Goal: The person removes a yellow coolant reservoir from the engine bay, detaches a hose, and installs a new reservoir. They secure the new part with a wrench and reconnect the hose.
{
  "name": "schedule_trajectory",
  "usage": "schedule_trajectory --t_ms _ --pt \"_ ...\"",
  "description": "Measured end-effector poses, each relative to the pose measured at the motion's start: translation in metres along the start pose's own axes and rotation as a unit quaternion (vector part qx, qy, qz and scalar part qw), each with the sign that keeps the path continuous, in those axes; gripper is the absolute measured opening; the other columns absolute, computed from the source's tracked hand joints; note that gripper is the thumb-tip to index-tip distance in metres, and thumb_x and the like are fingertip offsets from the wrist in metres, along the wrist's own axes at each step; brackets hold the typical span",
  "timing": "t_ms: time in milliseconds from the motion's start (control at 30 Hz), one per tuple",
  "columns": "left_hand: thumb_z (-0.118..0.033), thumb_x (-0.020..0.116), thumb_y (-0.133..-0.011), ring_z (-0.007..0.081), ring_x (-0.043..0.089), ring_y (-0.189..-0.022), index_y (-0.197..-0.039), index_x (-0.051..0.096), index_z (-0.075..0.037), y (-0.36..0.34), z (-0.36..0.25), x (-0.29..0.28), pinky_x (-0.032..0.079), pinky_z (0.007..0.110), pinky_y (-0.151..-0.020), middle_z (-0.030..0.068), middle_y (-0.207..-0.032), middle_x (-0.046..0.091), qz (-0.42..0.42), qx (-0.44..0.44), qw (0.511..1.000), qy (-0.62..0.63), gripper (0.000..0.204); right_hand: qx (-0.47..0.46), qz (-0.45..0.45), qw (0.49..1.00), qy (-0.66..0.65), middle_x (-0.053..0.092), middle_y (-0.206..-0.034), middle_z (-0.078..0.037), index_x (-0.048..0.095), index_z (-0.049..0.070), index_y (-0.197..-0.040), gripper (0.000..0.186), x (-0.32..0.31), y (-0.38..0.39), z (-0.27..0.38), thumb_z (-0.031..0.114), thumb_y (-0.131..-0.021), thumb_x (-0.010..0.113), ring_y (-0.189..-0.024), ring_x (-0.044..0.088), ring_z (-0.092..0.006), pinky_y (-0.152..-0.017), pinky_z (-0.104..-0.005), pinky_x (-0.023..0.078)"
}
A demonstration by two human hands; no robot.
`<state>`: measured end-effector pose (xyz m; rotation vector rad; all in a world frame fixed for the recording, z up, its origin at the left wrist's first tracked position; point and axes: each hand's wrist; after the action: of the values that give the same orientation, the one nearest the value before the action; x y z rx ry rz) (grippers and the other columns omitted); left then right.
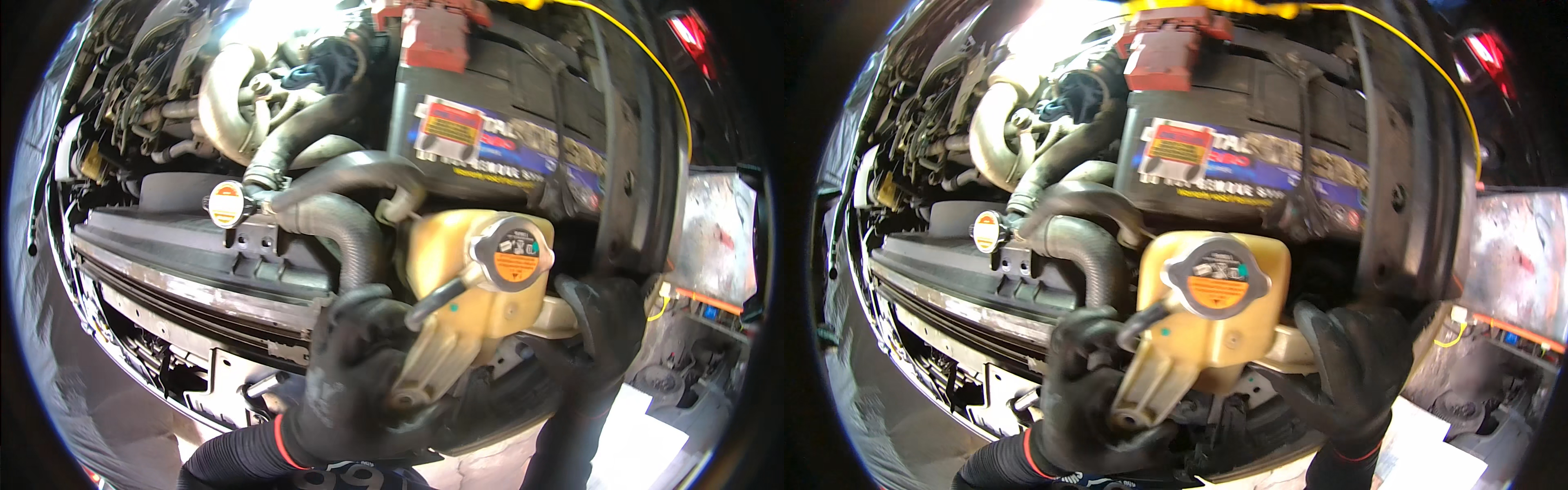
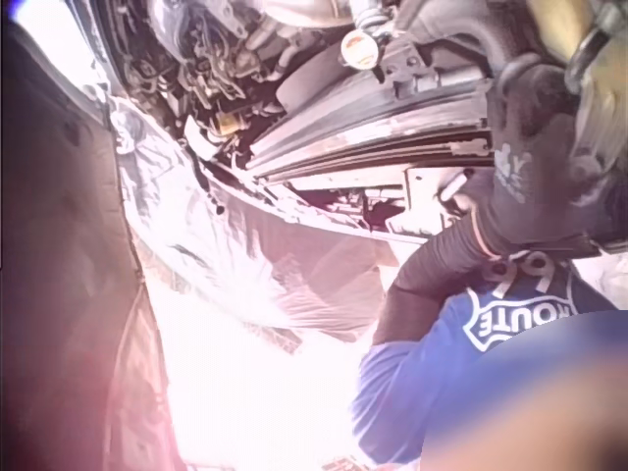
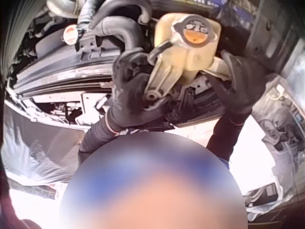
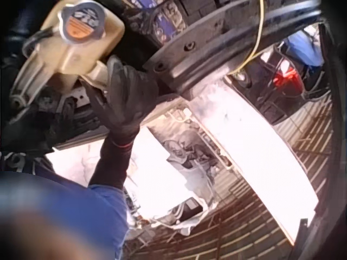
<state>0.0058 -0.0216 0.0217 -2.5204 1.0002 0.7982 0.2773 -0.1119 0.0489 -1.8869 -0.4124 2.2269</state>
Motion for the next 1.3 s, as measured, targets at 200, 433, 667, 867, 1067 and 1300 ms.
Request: schedule_trajectory --t_ms 200,433,667,867,1067,1300 --pt "-0.027 0.095 -0.063 0.0393 0.053 -0.126 -0.096 0.076 -0.007 0.0 0.0 -0.017 0.045 0.052 -0.103 0.0181 -0.13 0.057 0.0 -0.016 0.998 0.06 0.043 -0.017 0.002 1.0 -0.004 0.071 -0.093 -0.012 0.076 0.001 -0.109 0.067 -0.007 -0.009 0.007 0.036 -0.056 0.097 -0.084 0.067 -0.0314 -0.076 -0.045 0.053" --pt "-0.026 0.093 -0.063 0.0398 0.054 -0.121 -0.092 0.074 -0.002 -0.013 -0.004 -0.007 0.046 0.051 -0.1 0.0208 -0.126 0.055 0.001 0.019 1.0 0.017 0.041 0.012 -0.024 0.999 -0.03 0.068 -0.1 -0.008 0.076 0.006 -0.114 0.061 0.009 0.006 -0.013 0.043 -0.07 0.096 -0.085 0.068 -0.0292 -0.081 -0.0449 0.056" --pt "-0.021 0.093 -0.065 0.0378 0.056 -0.119 -0.089 0.069 0.0 -0.006 0.008 -0.008 0.046 0.048 -0.102 0.0228 -0.126 0.056 0.018 0.002 0.997 0.08 0.04 0.023 -0.04 0.999 -0.014 0.076 -0.105 -0.012 0.076 0.005 -0.115 0.061 0.011 0.007 -0.005 0.025 -0.062 0.099 -0.094 0.072 -0.0315 -0.087 -0.0437 0.057" --pt "-0.023 0.091 -0.067 0.0416 0.056 -0.12 -0.097 0.07 0.0 -0.001 -0.004 -0.009 0.046 0.052 -0.098 0.0233 -0.122 0.058 0.013 0.026 0.999 -0.022 0.044 -0.046 -0.02 0.998 -0.042 0.074 -0.096 -0.011 0.076 0.002 -0.109 0.061 0.004 -0.005 -0.013 0.029 -0.06 0.099 -0.083 0.071 -0.0305 -0.075 -0.0405 0.057" --pt "-0.029 0.094 -0.069 0.0419 0.057 -0.12 -0.103 0.072 0.002 -0.001 -0.023 0.005 0.046 0.05 -0.102 0.025 -0.123 0.057 0.029 0.017 0.997 -0.072 0.051 -0.063 -0.024 0.996 -0.065 0.074 -0.101 -0.011 0.078 0.005 -0.111 0.061 0.009 -0.007 -0.041 0.031 -0.059 0.098 -0.09 0.07 -0.0313 -0.083 -0.043 0.056" --pt "-0.033 0.093 -0.073 0.0403 0.056 -0.13 -0.114 0.071 -0.003 0.032 0.002 -0.036 0.044 0.05 -0.11 0.0216 -0.133 0.062 0.036 0.026 0.993 -0.11 0.056 -0.094 -0.073 0.993 -0.009 0.072 -0.099 -0.009 0.077 0.007 -0.111 0.057 0.02 0.001 -0.03 0.035 -0.066 0.095 -0.089 0.07 -0.0297 -0.084 -0.0441 0.055"
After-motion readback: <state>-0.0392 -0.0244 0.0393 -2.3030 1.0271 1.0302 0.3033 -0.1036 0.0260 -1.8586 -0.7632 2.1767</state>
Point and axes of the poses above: each hand's wrist, its own y-axis away from the middle knuckle, its own x-axis out of the palm, z = x × y
